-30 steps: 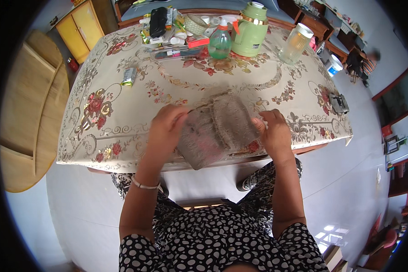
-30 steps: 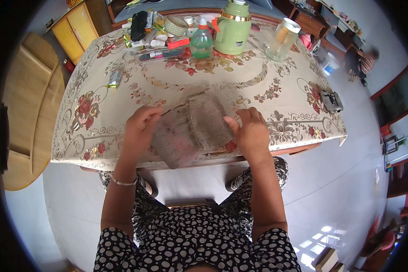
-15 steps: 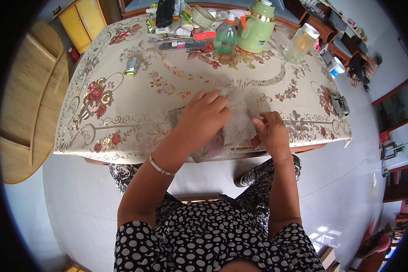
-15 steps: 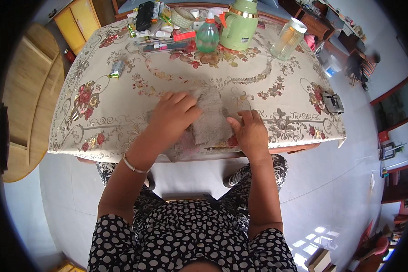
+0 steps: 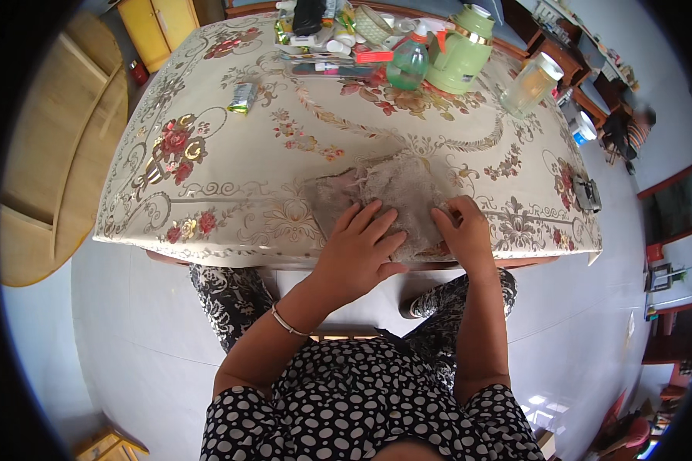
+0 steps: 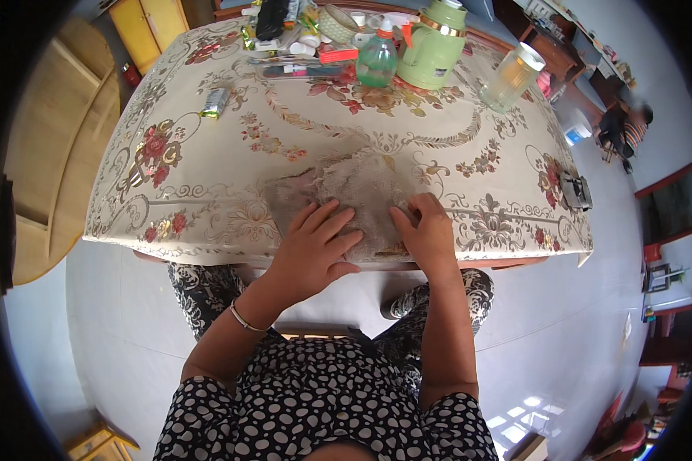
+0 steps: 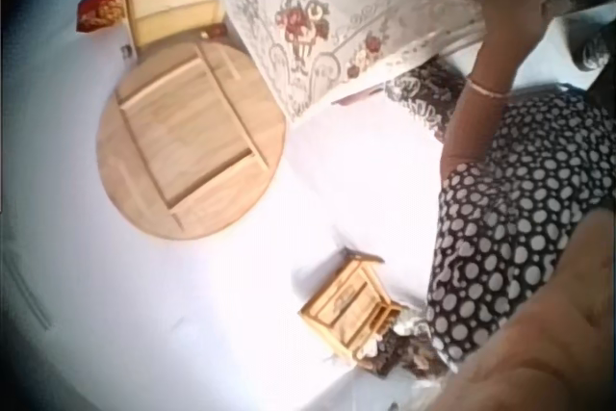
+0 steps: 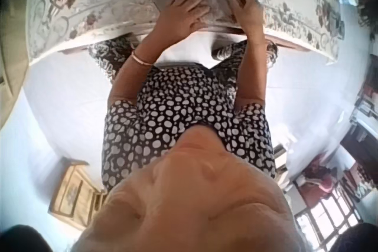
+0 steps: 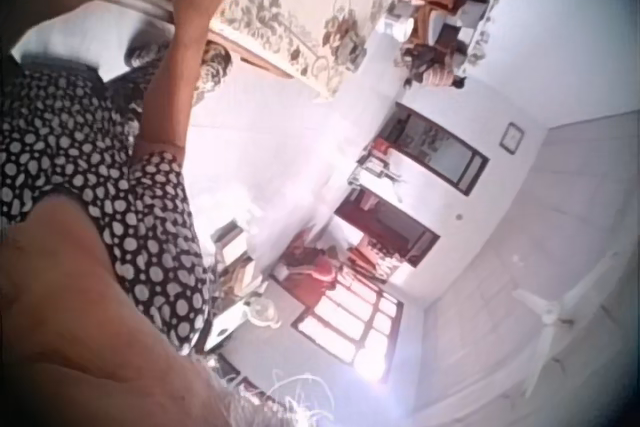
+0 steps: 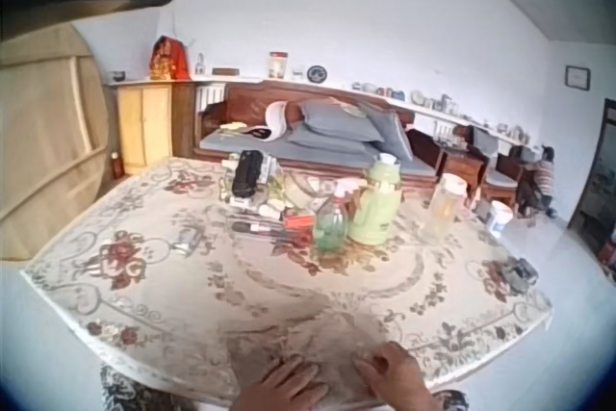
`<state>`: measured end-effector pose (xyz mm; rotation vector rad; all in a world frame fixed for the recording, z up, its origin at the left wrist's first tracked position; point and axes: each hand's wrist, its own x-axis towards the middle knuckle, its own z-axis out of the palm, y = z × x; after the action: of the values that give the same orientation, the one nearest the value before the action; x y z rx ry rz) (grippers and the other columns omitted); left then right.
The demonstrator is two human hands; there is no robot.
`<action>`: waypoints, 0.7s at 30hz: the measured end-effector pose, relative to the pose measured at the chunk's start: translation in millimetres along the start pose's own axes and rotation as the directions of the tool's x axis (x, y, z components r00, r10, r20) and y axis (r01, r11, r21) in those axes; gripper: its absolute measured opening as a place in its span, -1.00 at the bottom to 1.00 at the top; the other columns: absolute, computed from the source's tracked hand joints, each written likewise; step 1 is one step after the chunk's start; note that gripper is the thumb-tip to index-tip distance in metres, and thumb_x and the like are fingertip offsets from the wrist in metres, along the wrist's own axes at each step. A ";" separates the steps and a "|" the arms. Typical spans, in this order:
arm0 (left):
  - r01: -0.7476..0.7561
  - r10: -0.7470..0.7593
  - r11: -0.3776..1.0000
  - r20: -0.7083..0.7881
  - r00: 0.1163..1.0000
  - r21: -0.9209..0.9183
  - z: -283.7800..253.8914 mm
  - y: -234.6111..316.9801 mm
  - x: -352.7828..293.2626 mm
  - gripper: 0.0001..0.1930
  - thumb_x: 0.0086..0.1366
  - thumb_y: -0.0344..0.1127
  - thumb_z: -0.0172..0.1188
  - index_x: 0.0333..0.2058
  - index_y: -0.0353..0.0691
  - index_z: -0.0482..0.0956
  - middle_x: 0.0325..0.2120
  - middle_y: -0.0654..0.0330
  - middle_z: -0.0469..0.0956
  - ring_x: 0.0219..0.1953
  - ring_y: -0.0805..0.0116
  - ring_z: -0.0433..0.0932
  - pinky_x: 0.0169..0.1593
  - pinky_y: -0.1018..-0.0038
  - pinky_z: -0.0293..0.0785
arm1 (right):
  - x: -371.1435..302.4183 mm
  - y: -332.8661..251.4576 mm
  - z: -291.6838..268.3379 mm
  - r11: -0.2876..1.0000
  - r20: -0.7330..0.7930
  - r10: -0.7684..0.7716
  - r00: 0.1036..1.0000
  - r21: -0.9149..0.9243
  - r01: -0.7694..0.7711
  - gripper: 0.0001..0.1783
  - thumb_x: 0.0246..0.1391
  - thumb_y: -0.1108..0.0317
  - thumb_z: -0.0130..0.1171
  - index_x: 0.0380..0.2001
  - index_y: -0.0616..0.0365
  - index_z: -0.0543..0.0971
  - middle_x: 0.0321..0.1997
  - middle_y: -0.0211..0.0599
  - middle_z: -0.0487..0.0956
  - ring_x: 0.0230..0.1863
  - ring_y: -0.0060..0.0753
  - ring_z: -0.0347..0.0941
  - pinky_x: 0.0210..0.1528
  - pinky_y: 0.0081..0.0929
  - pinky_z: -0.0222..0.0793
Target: The person wipes a floral-patterned tablecloth with a cloth, moving items like a green thermos, a glass jar, and oranges to reach different areas. They fold the cloth and continue wiping the surface systematically.
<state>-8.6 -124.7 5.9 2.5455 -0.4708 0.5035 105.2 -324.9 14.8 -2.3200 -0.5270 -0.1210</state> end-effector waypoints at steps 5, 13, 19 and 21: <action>-0.022 0.022 1.000 -0.014 1.000 0.012 -13.9 -6.9 -2.4 -0.56 0.09 -0.11 0.28 -0.06 -0.13 0.55 0.13 0.07 0.35 0.22 0.00 0.23 0.27 0.05 0.11 | -0.8 -21.1 10.0 0.913 -0.019 0.189 0.982 0.371 -0.169 -0.79 -0.03 0.40 0.28 -0.36 0.20 0.46 -0.36 -0.17 0.53 -0.53 -0.34 0.38 -0.42 -0.49 0.36; 0.214 -0.389 0.904 -0.508 0.768 -0.369 -62.9 -68.5 -47.3 -0.76 0.19 -0.59 0.06 -0.16 -0.23 0.54 -0.12 0.03 0.54 -0.07 0.10 0.51 0.00 0.35 0.43 | -33.4 -105.3 63.9 0.612 0.135 -0.771 0.622 -0.109 0.783 -0.69 -0.33 0.48 0.31 -0.40 0.13 0.48 -0.07 -0.21 0.54 -0.20 -0.21 0.44 -0.18 -0.29 0.38; 0.229 -0.238 0.970 -0.470 0.850 -0.077 -75.1 -57.9 -51.9 -0.70 0.13 -0.53 0.16 -0.12 -0.20 0.54 -0.06 0.07 0.51 0.03 0.07 0.46 0.09 0.26 0.37 | -46.4 -99.0 64.6 0.662 0.245 -0.724 0.645 -0.018 0.750 -0.63 -0.21 0.37 0.32 -0.25 0.14 0.50 0.05 -0.15 0.49 -0.05 -0.17 0.41 -0.02 -0.26 0.36; 0.169 -0.154 0.985 -0.329 0.932 0.018 -67.2 -47.8 -36.3 -0.63 0.13 -0.48 0.17 -0.03 -0.18 0.52 0.04 0.07 0.45 0.12 0.06 0.39 0.16 0.24 0.29 | -45.8 -98.3 50.4 0.750 0.246 -0.660 0.710 0.163 0.641 -0.59 -0.14 0.36 0.30 -0.15 0.17 0.49 0.07 -0.08 0.47 0.01 -0.11 0.41 0.04 -0.24 0.34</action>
<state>-37.9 -41.8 25.2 2.4498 -0.1277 0.8626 20.1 -242.6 31.6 -1.9874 -1.4779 -0.0935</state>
